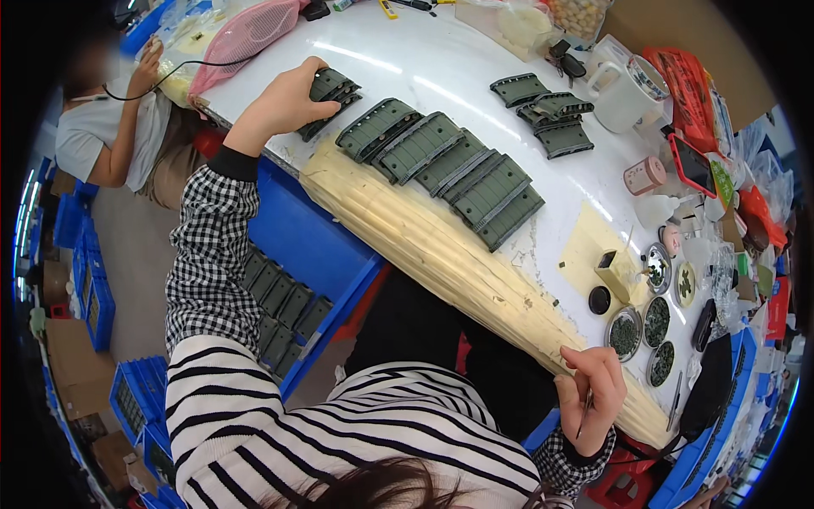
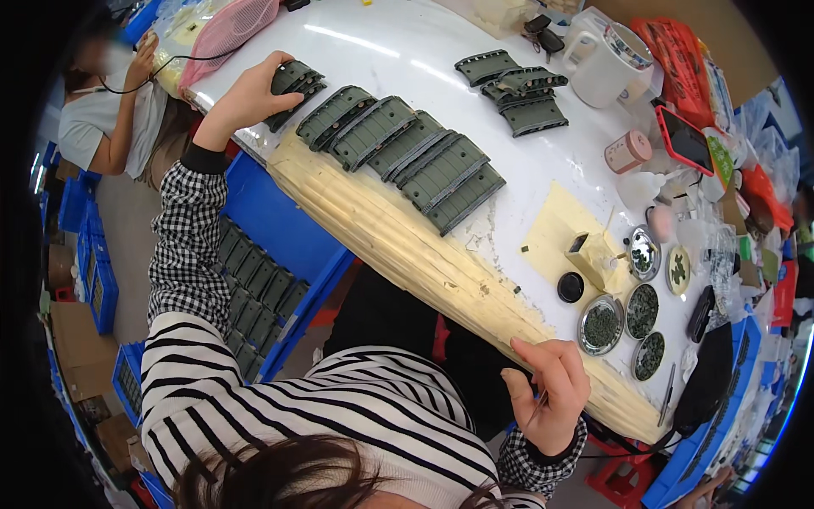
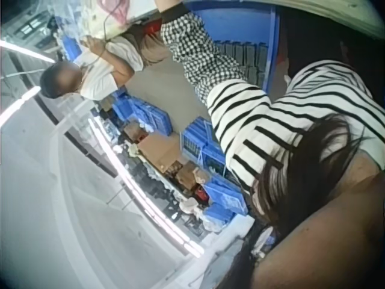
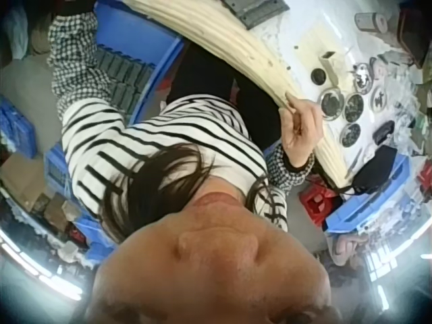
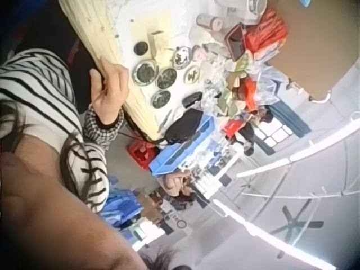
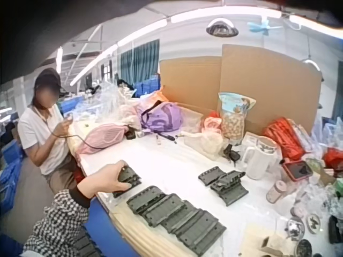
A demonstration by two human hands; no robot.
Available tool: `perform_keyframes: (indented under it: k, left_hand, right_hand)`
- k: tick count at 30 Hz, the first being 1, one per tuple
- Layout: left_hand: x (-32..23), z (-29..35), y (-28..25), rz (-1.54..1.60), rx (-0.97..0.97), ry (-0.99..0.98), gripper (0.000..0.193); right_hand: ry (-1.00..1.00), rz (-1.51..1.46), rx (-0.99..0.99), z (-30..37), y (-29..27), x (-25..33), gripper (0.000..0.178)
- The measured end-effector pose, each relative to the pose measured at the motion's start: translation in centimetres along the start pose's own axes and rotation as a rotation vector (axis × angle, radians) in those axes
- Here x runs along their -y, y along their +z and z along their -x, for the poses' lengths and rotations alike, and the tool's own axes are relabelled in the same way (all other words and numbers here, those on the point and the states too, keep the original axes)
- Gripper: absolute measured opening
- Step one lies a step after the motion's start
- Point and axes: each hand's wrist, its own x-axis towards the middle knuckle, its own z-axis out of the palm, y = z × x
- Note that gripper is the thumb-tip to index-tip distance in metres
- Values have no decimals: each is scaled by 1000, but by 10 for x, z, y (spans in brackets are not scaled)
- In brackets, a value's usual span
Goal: Assembling small plastic parts into toy tank hulls and organizing them into storage crates.
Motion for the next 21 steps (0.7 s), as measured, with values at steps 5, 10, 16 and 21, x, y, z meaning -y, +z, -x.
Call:
perform_keyframes:
  k: [5,10,16,21]
  left_hand:
    - [-10,0,3,-110,4,-36,65]
    - [-16,7,-3,126,-92,36,68]
    - [-77,13,-4,176,117,52,70]
    - [-81,12,-4,29,155,130,85]
  right_hand:
    - [0,4,-3,2,-2,0,33]
    - [1,1,7,0,-1,-1,32]
    - [10,4,2,-1,0,3,32]
    - [15,15,1,3,-2,0,31]
